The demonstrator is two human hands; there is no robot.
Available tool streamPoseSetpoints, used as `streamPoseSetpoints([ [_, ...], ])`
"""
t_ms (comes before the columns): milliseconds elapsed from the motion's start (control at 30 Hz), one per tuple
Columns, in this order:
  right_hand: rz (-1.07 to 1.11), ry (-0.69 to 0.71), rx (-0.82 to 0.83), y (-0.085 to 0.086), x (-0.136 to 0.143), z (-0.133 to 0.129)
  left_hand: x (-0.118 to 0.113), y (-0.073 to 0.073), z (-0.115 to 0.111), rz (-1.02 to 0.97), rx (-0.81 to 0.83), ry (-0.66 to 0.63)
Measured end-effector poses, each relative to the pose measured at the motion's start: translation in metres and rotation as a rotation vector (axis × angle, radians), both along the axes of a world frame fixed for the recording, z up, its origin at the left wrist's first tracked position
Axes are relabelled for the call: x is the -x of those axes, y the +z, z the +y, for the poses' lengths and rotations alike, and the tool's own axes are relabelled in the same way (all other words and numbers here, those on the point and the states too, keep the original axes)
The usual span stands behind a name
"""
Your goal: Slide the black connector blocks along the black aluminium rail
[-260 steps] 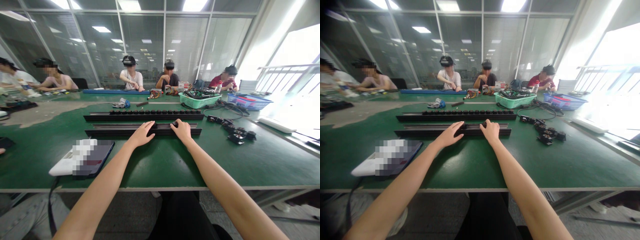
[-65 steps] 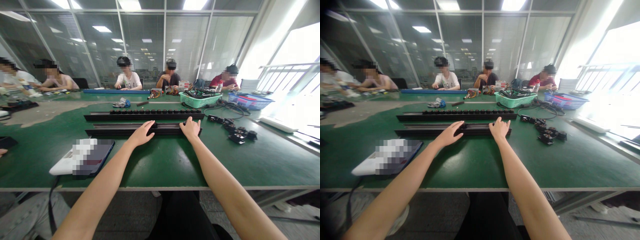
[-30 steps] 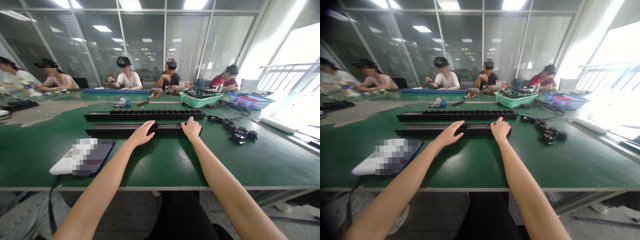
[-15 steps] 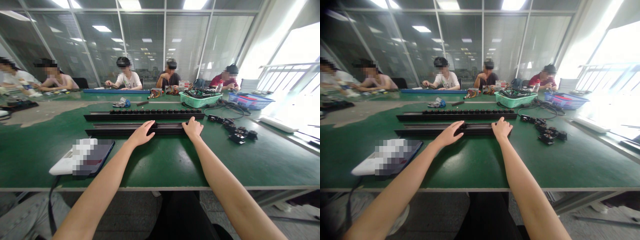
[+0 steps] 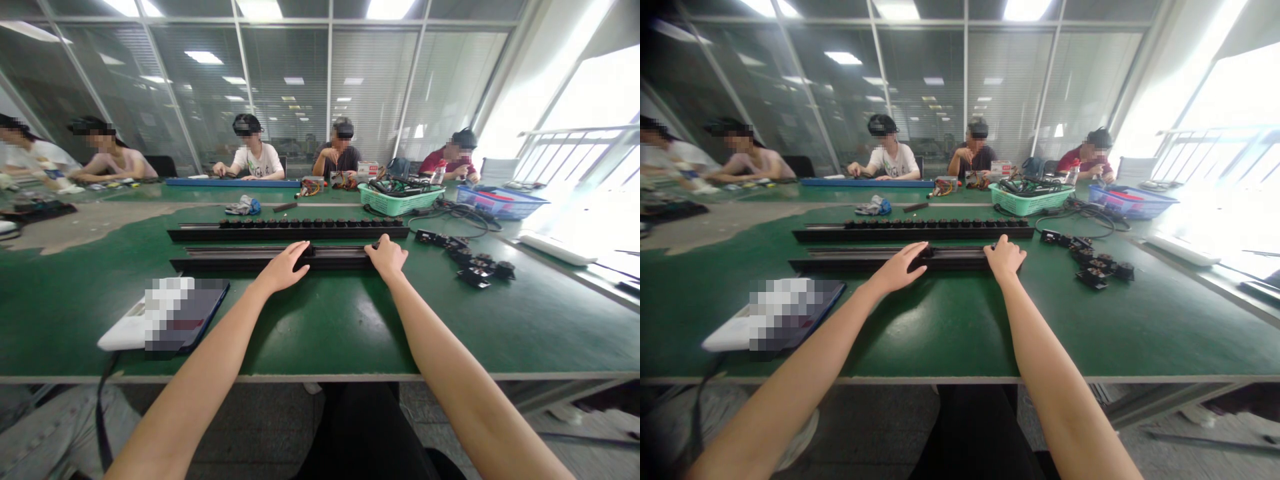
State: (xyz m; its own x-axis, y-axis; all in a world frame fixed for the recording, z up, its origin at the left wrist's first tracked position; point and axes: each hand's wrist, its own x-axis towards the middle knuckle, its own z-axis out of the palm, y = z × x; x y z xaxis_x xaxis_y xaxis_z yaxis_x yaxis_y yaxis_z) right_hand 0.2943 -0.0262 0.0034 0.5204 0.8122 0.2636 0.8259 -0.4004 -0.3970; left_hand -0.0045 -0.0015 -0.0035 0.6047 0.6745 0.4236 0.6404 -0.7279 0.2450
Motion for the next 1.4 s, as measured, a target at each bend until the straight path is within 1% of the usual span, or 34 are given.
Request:
streamPoseSetpoints([
  [233,0.001,0.024,0.047,0.005,0.002,-0.002,0.000,0.001,-0.001,0.010,0.003,0.011],
  [400,-0.016,0.091,0.093,0.006,-0.002,-0.007,0.000,0.001,-0.001,0.014,0.003,0.015],
  [567,-0.061,0.066,0.040,-0.002,-0.004,-0.009,0.000,0.002,-0.002,0.010,-0.001,0.002],
  [700,-0.064,0.076,0.049,-0.006,-0.008,-0.006,0.000,0.003,-0.004,0.010,0.010,0.013],
  [867,-0.040,0.121,-0.011,-0.012,-0.023,-0.006,-0.001,0.004,-0.004,0.008,0.012,0.009],
  [967,-0.001,0.123,-0.046,-0.014,-0.033,-0.009,-0.001,0.005,-0.004,0.006,0.014,0.009],
  [1133,-0.010,0.083,-0.064,-0.010,-0.042,-0.013,-0.001,0.005,-0.004,0.006,0.014,0.008],
  [1400,0.004,0.041,0.040,-0.001,-0.047,-0.016,-0.001,0.004,-0.002,0.008,0.011,0.007],
])
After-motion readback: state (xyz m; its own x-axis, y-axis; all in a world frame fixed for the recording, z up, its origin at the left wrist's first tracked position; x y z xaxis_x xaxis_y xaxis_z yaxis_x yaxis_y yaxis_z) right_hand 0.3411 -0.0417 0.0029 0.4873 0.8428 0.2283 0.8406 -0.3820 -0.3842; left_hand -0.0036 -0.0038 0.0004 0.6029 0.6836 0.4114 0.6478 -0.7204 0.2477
